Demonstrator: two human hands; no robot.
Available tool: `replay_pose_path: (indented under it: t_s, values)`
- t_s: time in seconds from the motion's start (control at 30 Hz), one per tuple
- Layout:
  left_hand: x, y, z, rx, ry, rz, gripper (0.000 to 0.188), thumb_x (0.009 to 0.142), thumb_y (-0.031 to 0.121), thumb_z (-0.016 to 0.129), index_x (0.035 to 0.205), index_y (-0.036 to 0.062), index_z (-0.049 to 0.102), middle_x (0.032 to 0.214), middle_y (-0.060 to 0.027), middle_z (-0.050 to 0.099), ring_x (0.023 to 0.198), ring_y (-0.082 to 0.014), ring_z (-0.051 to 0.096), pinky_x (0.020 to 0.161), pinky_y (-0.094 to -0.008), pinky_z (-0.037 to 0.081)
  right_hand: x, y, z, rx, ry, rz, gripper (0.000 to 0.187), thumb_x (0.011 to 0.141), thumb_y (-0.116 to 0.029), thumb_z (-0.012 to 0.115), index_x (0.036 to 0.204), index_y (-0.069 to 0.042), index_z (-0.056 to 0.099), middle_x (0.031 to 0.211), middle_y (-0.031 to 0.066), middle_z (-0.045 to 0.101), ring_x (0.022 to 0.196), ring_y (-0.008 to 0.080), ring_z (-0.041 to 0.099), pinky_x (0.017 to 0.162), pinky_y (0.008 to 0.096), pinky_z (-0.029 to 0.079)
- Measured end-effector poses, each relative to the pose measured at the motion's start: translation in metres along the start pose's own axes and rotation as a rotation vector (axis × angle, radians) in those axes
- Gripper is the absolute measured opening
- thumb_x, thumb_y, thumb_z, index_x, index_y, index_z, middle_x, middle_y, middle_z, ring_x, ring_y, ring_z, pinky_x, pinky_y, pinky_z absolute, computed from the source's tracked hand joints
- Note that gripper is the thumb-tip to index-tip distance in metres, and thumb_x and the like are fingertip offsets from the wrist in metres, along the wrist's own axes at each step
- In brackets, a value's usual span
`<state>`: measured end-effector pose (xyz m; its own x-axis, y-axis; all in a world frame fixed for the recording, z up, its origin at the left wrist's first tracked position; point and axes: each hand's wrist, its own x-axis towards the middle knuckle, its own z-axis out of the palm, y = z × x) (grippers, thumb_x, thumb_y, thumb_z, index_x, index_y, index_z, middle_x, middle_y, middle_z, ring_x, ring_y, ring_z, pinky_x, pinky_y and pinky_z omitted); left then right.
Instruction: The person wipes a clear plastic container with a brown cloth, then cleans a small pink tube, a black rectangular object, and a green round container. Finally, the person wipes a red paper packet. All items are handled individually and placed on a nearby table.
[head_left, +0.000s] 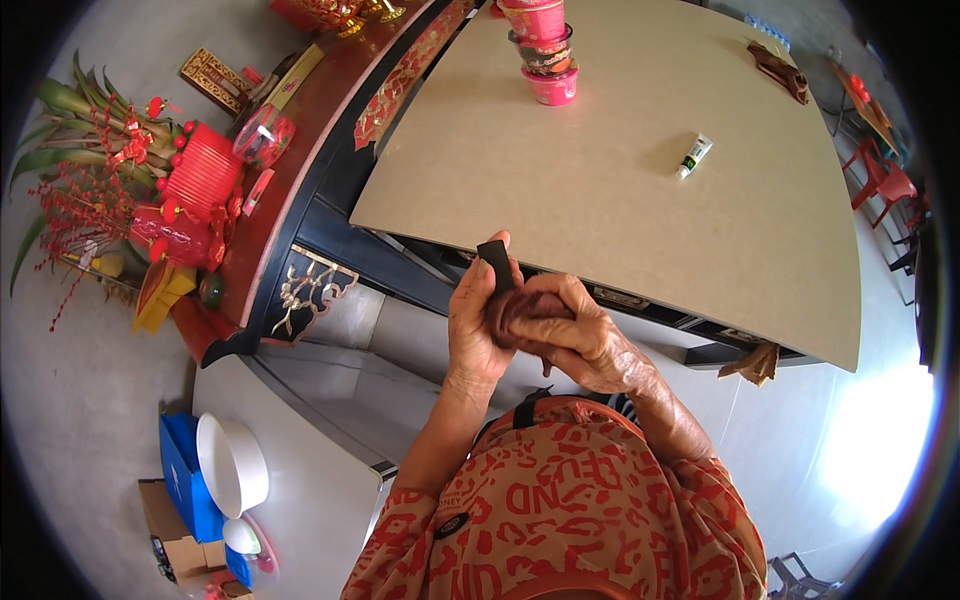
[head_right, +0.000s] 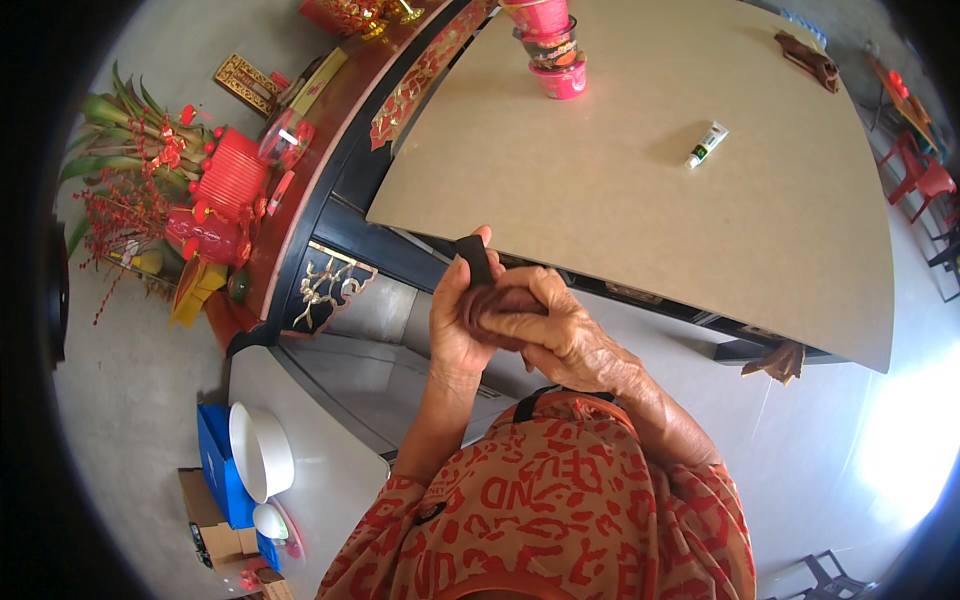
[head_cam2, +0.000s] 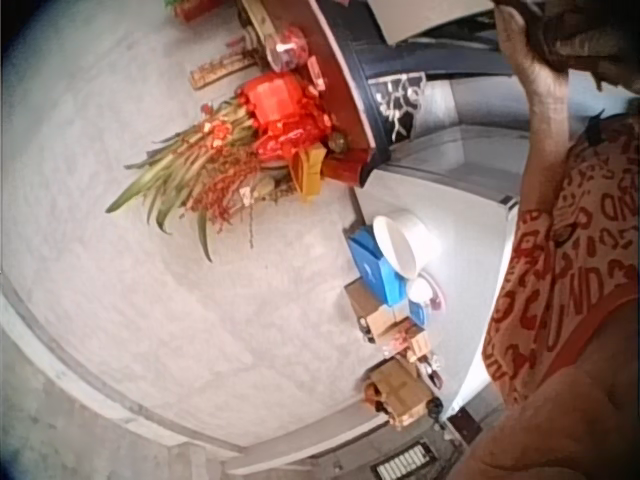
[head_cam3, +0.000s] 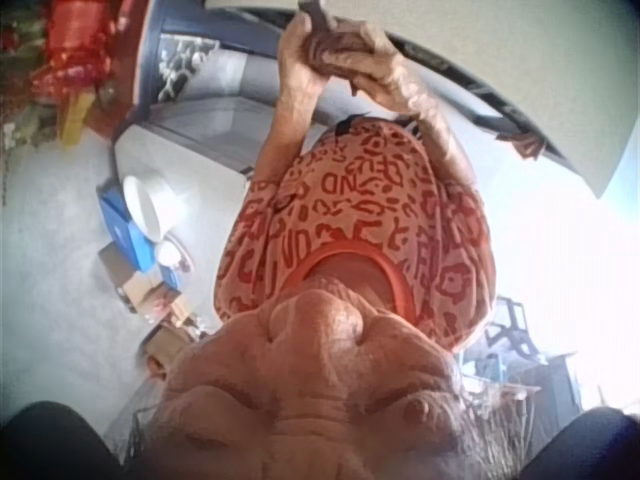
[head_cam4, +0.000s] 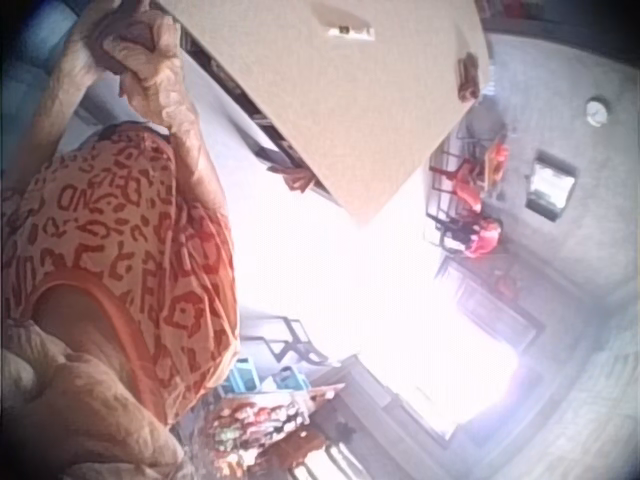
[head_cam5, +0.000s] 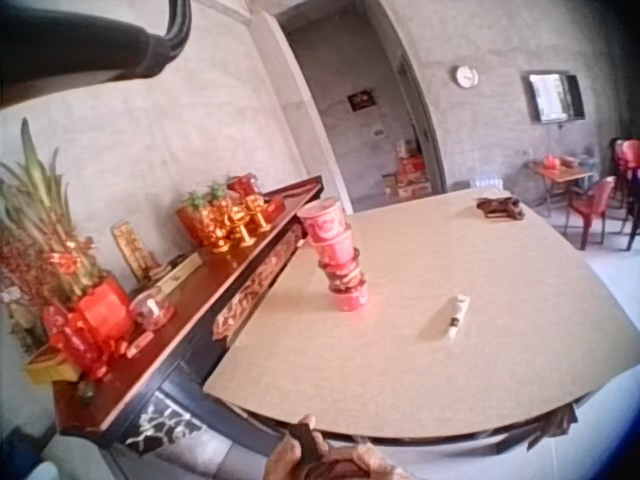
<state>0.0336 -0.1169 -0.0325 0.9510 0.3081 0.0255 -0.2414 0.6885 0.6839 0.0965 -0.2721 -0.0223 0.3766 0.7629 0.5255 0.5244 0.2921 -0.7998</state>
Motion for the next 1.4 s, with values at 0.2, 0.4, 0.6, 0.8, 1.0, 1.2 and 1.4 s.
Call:
replay_pose_path:
  t_s: [0.2, 0.4, 0.6, 0.8, 1.0, 1.2, 1.4]
  values:
    - [-0.012, -0.001, -0.004, 0.044, 0.048, 0.046, 0.031, 0.094, 0.022, 0.057, 0.116, 0.0018, 0.052, 0.1, -0.0079, 0.061, 0.087, -0.0135, 0.061, 0.079, -0.0262, 0.051, 0.0, -0.018, -0.01, 0.043, 0.037, 0.079, 0.04, 0.071, 0.013, 0.057, 0.108, -0.001, 0.065, 0.119, 0.0162, 0.047, 0.105, 0.0289, 0.057, 0.087, 0.0365, 0.049]
    - [-0.019, -0.004, 0.002, 0.16, 0.063, 0.1, 0.028, 0.094, 0.015, 0.055, 0.119, 0.0011, 0.052, 0.106, -0.0093, 0.062, 0.091, -0.0142, 0.061, 0.08, -0.0278, 0.051, 0.016, -0.006, 0.01, -0.151, 0.381, -0.056, 0.025, 0.082, 0.009, 0.055, 0.105, 0.002, 0.063, 0.112, 0.0129, 0.049, 0.068, 0.0171, 0.063, 0.049, 0.0236, 0.052]
    - [-0.028, 0.011, -0.006, 0.392, -0.069, 0.132, 0.04, 0.09, 0.017, 0.062, 0.123, -0.0021, 0.052, 0.105, -0.01, 0.063, 0.087, -0.0156, 0.06, 0.074, -0.029, 0.05, 0.012, -0.012, -0.019, 0.015, 0.407, 0.102, 0.026, 0.083, 0.009, 0.052, 0.106, 0.003, 0.061, 0.113, 0.0125, 0.05, 0.073, 0.0142, 0.063, 0.045, 0.0207, 0.051]
    - [-0.025, 0.018, -0.004, 0.613, -0.189, 0.223, 0.039, 0.089, 0.016, 0.064, 0.122, -0.0037, 0.054, 0.104, -0.0084, 0.062, 0.087, -0.0123, 0.058, 0.075, -0.0252, 0.048, 0.019, -0.021, -0.016, -0.123, 0.176, 0.019, 0.023, 0.085, -0.003, 0.061, 0.108, -0.004, 0.065, 0.107, 0.0136, 0.055, 0.083, 0.0224, 0.063, 0.064, 0.0318, 0.054]
    - [-0.024, 0.015, -0.013, 0.489, -0.118, 0.072, 0.046, 0.085, 0.015, 0.068, 0.124, -0.0031, 0.051, 0.104, -0.0102, 0.062, 0.083, -0.0137, 0.059, 0.072, -0.0261, 0.05, 0.021, -0.009, -0.015, -0.113, 0.33, 0.186, 0.024, 0.087, -0.001, 0.055, 0.11, 0.0, 0.062, 0.107, 0.0142, 0.055, 0.077, 0.0197, 0.064, 0.059, 0.0285, 0.054]
    - [-0.012, 0.0, -0.007, 0.26, 0.069, 0.135, 0.041, 0.087, 0.022, 0.066, 0.12, 0.004, 0.048, 0.111, -0.0081, 0.057, 0.099, -0.0159, 0.057, 0.084, -0.0297, 0.05, 0.025, 0.004, 0.012, 0.143, 0.387, 0.312, 0.035, 0.086, -0.005, 0.056, 0.12, -0.002, 0.057, 0.114, 0.0178, 0.054, 0.105, 0.0296, 0.056, 0.089, 0.0355, 0.045]
    - [-0.003, -0.001, -0.011, 0.157, 0.064, 0.171, 0.031, 0.093, 0.027, 0.058, 0.118, 0.0121, 0.047, 0.113, -0.0037, 0.056, 0.106, -0.0158, 0.053, 0.093, -0.0343, 0.045, 0.027, 0.008, 0.035, -0.048, 0.355, 0.303, 0.042, 0.083, -0.008, 0.061, 0.124, -0.005, 0.052, 0.113, 0.0187, 0.052, 0.1, 0.0371, 0.056, 0.083, 0.0401, 0.049]
